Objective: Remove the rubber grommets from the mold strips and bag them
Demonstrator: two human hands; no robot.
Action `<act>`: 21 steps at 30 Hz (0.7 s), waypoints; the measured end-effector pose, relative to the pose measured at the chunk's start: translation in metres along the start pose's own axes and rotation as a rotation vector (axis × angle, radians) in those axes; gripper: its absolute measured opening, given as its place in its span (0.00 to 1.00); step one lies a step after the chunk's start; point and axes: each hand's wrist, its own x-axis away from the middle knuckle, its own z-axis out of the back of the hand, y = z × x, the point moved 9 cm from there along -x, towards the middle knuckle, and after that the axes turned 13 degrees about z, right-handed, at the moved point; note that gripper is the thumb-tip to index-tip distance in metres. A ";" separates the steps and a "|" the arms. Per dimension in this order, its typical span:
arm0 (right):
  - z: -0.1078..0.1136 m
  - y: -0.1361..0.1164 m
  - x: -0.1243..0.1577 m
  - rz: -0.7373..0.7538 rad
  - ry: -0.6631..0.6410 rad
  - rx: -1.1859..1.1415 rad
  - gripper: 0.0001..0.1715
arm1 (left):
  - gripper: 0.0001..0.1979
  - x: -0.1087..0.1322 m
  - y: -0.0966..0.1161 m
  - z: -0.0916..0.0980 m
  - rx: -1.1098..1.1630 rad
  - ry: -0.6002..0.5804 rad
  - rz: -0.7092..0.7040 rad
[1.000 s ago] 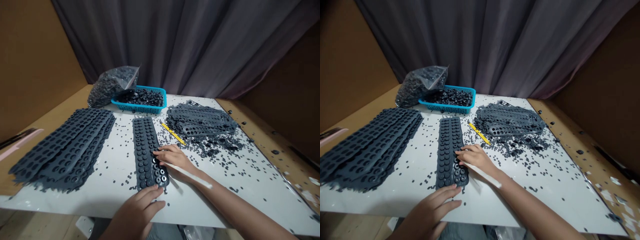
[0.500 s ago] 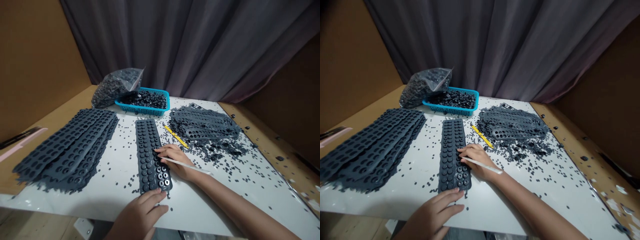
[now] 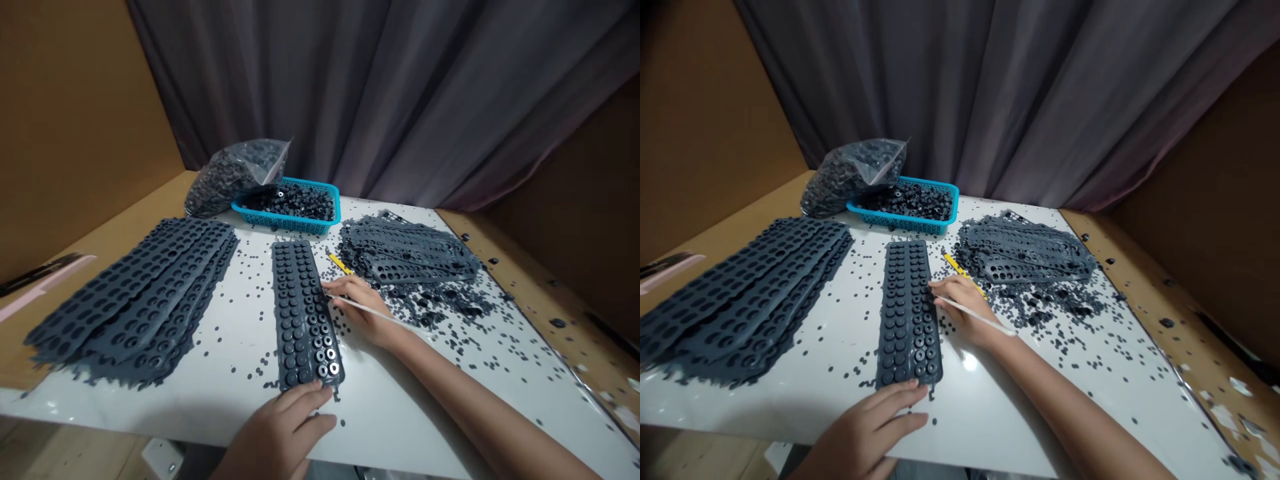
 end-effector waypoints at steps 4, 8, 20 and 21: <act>-0.007 -0.008 0.010 -0.028 -0.042 -0.165 0.08 | 0.29 -0.001 0.000 0.001 -0.015 0.006 0.005; -0.009 -0.008 0.017 -0.061 -0.053 -0.151 0.09 | 0.29 0.000 0.001 0.003 0.017 0.016 0.005; -0.017 0.005 0.015 0.148 -0.131 0.183 0.08 | 0.30 0.000 -0.001 0.001 0.038 -0.008 0.020; -0.014 0.009 0.014 0.139 -0.115 0.205 0.09 | 0.30 0.000 -0.001 0.002 0.039 -0.003 0.019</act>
